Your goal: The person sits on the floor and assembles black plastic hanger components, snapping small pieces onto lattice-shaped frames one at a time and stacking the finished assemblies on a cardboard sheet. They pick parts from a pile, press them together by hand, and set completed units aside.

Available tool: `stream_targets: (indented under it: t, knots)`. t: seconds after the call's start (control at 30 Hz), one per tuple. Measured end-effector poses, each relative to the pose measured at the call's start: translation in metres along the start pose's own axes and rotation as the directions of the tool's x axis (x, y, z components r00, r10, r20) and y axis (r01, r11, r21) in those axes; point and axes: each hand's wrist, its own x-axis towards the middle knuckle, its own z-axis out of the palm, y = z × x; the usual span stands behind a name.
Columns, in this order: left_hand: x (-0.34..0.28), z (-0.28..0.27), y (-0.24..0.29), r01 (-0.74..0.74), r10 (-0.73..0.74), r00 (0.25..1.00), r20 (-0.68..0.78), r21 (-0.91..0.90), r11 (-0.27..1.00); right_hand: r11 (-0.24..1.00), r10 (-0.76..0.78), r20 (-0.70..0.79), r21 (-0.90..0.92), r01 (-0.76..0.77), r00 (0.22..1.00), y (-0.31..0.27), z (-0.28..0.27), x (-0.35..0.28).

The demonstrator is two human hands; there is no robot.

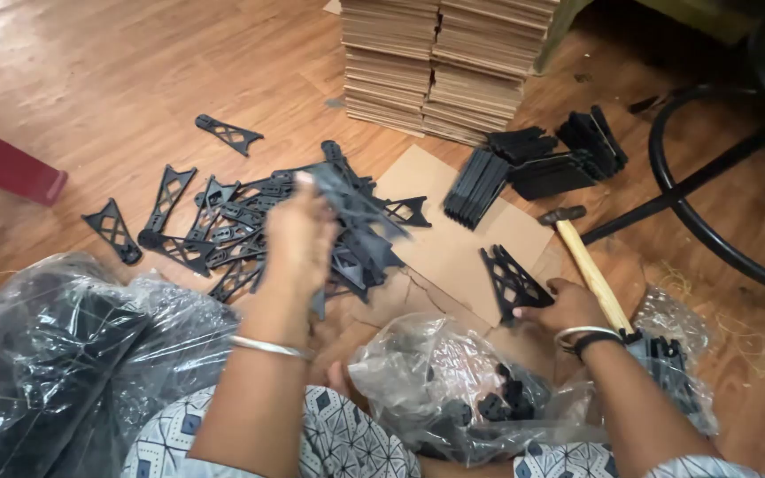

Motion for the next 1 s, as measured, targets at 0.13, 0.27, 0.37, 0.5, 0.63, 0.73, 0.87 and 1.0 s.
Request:
stream_targets:
  t: [0.13,0.27,0.37,0.5,0.63,0.73,0.87,1.0]
  knots:
    - [-0.035,0.018,0.028,0.195,-0.171,0.967,-0.189,0.114,0.974,0.993,-0.022,0.012,0.117,0.021,1.000,0.005,0.010,0.006]
    - [-0.038,0.032,-0.018,0.182,-0.159,0.983,-0.088,0.465,0.867,0.989,0.009,0.036,0.147,-0.014,0.999,0.010,0.015,0.011]
    - [-0.053,0.047,-0.041,0.118,-0.174,0.984,0.037,0.591,0.798,0.969,0.088,0.080,0.226,-0.104,0.993,0.011,0.011,0.015]
    - [-0.066,0.058,-0.063,0.154,-0.303,0.944,0.131,0.638,0.755,0.903,-0.027,-0.053,0.427,0.047,0.998,-0.034,-0.025,-0.009]
    - [-0.058,0.062,-0.100,0.041,-0.218,0.945,0.245,0.573,0.819,0.711,-0.353,0.013,0.654,0.259,0.936,-0.109,-0.049,-0.075]
    - [-0.055,0.058,-0.110,-0.226,0.100,0.893,0.439,0.245,0.943,0.824,-0.382,0.053,0.471,0.314,0.923,-0.131,-0.052,-0.109]
    - [-0.060,0.058,-0.087,-0.056,-0.035,0.898,0.438,0.192,0.980,0.761,-0.572,0.264,0.525,0.382,0.777,-0.075,0.008,-0.094]
    - [-0.064,0.061,-0.067,-0.032,-0.077,0.930,0.360,0.286,0.958,0.625,-0.706,0.475,0.072,0.777,0.524,-0.049,0.045,-0.118]
